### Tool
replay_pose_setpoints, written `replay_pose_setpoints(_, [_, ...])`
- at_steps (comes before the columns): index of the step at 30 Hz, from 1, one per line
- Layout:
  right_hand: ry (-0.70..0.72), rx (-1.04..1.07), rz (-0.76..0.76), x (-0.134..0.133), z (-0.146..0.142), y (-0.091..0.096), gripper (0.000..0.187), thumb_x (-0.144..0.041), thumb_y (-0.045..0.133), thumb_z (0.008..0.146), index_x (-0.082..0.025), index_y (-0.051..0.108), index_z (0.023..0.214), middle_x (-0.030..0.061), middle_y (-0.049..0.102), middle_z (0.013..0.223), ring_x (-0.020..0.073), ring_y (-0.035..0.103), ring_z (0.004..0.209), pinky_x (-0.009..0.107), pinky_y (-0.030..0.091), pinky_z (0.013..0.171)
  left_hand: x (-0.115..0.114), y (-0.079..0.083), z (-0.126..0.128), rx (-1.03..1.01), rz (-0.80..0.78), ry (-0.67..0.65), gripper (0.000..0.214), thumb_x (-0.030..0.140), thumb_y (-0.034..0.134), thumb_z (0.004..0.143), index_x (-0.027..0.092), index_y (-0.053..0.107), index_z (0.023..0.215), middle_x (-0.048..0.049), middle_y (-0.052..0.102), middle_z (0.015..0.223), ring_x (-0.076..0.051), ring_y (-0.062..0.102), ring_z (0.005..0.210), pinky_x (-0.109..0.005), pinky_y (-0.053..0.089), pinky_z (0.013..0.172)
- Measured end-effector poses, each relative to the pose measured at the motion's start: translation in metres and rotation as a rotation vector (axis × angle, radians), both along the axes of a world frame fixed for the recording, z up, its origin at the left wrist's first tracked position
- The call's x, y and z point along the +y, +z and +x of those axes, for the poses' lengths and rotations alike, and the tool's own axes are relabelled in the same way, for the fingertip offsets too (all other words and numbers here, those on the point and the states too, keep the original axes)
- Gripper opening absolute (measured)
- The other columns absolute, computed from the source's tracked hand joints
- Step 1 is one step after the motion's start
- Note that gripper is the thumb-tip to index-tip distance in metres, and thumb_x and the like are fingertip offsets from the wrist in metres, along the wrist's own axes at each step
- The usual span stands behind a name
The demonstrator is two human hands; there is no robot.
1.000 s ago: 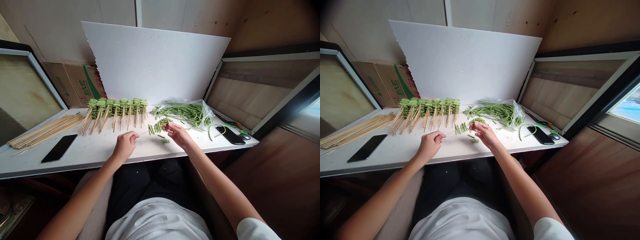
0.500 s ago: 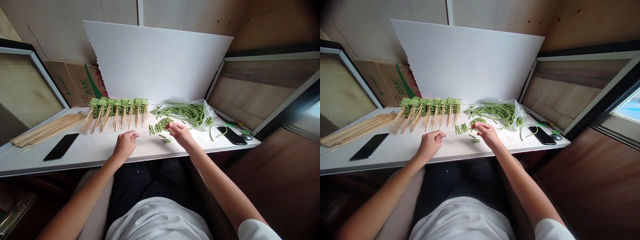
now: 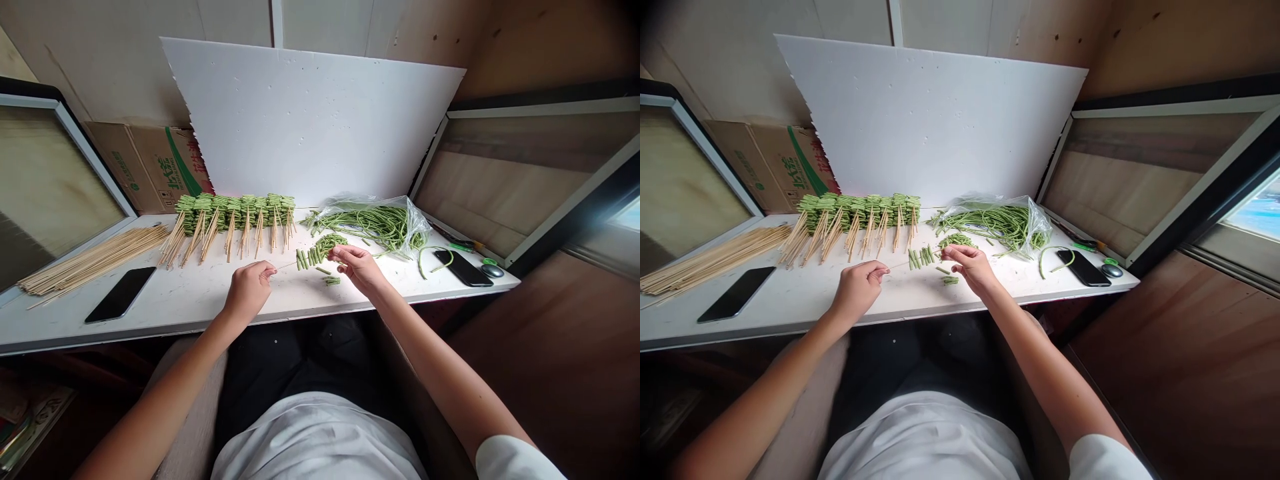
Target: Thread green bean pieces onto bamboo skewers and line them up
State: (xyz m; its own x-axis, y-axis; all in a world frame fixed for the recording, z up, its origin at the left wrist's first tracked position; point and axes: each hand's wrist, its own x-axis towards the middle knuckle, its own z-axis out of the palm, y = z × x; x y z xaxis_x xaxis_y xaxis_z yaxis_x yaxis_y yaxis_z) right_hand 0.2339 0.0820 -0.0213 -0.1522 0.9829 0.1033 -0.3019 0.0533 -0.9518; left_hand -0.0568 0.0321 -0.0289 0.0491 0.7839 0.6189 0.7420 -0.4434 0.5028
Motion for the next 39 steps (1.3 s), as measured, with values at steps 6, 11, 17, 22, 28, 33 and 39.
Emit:
replay_pose_setpoints(6, [0.030,0.043,0.036,-0.003,-0.002,0.005,0.031,-0.050,0.092,0.076,-0.026,0.083,0.095,0.0059,0.079,0.111,0.0198,0.066,0.095,0.029,0.045,0.065,-0.001,0.003,0.001,-0.031,0.004,0.002,0.028,0.006,0.054,0.086,0.021,0.078,0.082,-0.0018,0.081,0.077,-0.020,0.077,0.075,-0.026,0.057,0.070])
replay_pose_setpoints(11, [-0.014,0.071,0.015,-0.004,-0.006,0.005,0.033,-0.048,0.096,0.071,-0.024,0.080,0.087,0.0050,0.077,0.099,0.0197,0.065,0.095,0.028,0.044,0.066,0.001,0.003,0.000,-0.038,0.003,0.005,0.028,0.006,0.054,0.086,0.021,0.078,0.081,-0.0020,0.080,0.077,-0.020,0.076,0.074,-0.026,0.058,0.071])
replay_pose_setpoints(17, [-0.082,0.113,0.031,-0.008,-0.011,0.010,0.034,-0.042,0.101,0.062,-0.022,0.081,0.079,0.0039,0.074,0.084,0.0203,0.066,0.091,0.028,0.040,0.060,-0.001,0.003,0.001,-0.043,0.000,-0.022,0.030,0.003,0.053,0.084,0.021,0.077,0.080,-0.0023,0.080,0.077,-0.020,0.076,0.074,-0.026,0.059,0.074])
replay_pose_setpoints(22, [-0.093,0.113,0.061,-0.009,-0.012,0.009,0.031,-0.041,0.101,0.063,-0.023,0.083,0.081,0.0043,0.074,0.083,0.0197,0.066,0.086,0.028,0.040,0.057,0.000,0.003,0.000,-0.059,-0.008,-0.057,0.029,0.006,0.053,0.086,0.020,0.077,0.080,-0.0024,0.077,0.072,-0.019,0.074,0.070,-0.026,0.057,0.070])
replay_pose_setpoints(28, [-0.119,0.070,0.129,-0.005,-0.010,0.001,0.031,-0.044,0.100,0.066,-0.025,0.084,0.086,0.0048,0.078,0.089,0.0162,0.061,0.073,0.031,0.044,0.059,0.004,0.000,-0.004,-0.067,-0.038,-0.117,0.030,0.006,0.050,0.084,0.020,0.076,0.081,-0.0022,0.074,0.072,-0.019,0.072,0.072,-0.026,0.055,0.070])
replay_pose_setpoints(33, [-0.115,0.053,0.165,-0.003,-0.009,-0.005,0.031,-0.044,0.100,0.068,-0.026,0.086,0.090,0.0028,0.078,0.090,0.0119,0.054,0.063,0.032,0.047,0.062,0.006,-0.004,-0.005,-0.029,-0.040,-0.121,0.028,0.006,0.050,0.081,0.021,0.073,0.080,-0.0023,0.075,0.075,-0.019,0.071,0.072,-0.026,0.053,0.068])
replay_pose_setpoints(39, [-0.132,0.049,0.145,-0.005,-0.013,-0.003,0.034,-0.045,0.102,0.064,-0.024,0.084,0.084,0.0018,0.076,0.083,0.0114,0.053,0.061,0.032,0.048,0.061,0.006,-0.004,-0.006,-0.028,0.037,-0.070,0.029,0.008,0.048,0.087,0.021,0.074,0.083,-0.0020,0.075,0.073,-0.018,0.071,0.071,-0.026,0.056,0.071])
